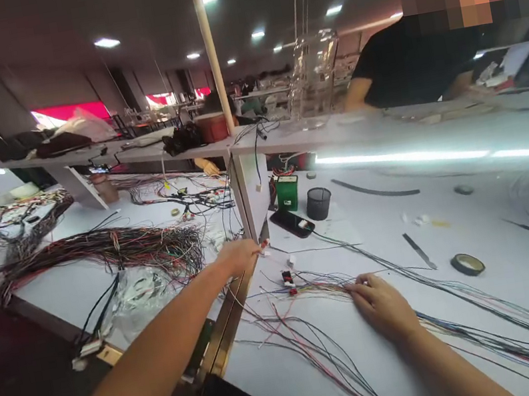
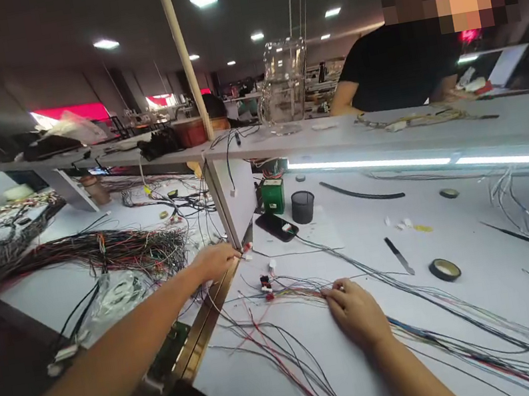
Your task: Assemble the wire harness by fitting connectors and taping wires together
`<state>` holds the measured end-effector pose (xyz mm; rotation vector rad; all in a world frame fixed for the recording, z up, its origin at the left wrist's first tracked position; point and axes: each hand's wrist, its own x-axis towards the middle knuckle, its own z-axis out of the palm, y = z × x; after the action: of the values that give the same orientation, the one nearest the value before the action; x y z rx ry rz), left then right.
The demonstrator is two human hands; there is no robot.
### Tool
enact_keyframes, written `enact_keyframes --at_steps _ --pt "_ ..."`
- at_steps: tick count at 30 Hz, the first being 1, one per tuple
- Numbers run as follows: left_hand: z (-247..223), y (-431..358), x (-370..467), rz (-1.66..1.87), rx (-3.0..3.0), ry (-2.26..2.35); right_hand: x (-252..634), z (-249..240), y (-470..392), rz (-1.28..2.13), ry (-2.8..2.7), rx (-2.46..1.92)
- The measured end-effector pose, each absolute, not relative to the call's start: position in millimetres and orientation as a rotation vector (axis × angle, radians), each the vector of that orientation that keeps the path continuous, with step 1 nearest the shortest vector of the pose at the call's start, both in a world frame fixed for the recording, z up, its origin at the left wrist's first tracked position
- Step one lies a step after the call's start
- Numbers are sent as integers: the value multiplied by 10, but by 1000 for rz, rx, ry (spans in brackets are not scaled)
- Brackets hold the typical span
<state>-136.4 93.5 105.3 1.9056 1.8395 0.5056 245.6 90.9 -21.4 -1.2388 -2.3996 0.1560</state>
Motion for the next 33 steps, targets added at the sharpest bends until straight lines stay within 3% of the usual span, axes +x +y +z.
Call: enact_keyframes --at_steps 7,11,16,22,27,30,33 --pt "1009 1002 -1506 673 1673 1903 2467 -211 892 174 -2409 -1270" --pt "1211 961 -1671 674 1760 1832 2459 -189 893 166 -2407 -1263" --pt "1500 920 -1958 471 2004 1829 2446 -181 892 169 -2399 -1292" --pt "1428 744 -2178 237 2269 2058 2429 -170 861 149 -2377 -1310" --pt "1154 462 -1617 373 2397 2289 2426 -174 849 146 -2335 -1334" --pt "941 305 -993 482 2602 1965 2435 -177 844 156 -2330 -1336" --pt "725 264 -502 519 2403 2010 2445 -179 836 161 -2325 -1334"
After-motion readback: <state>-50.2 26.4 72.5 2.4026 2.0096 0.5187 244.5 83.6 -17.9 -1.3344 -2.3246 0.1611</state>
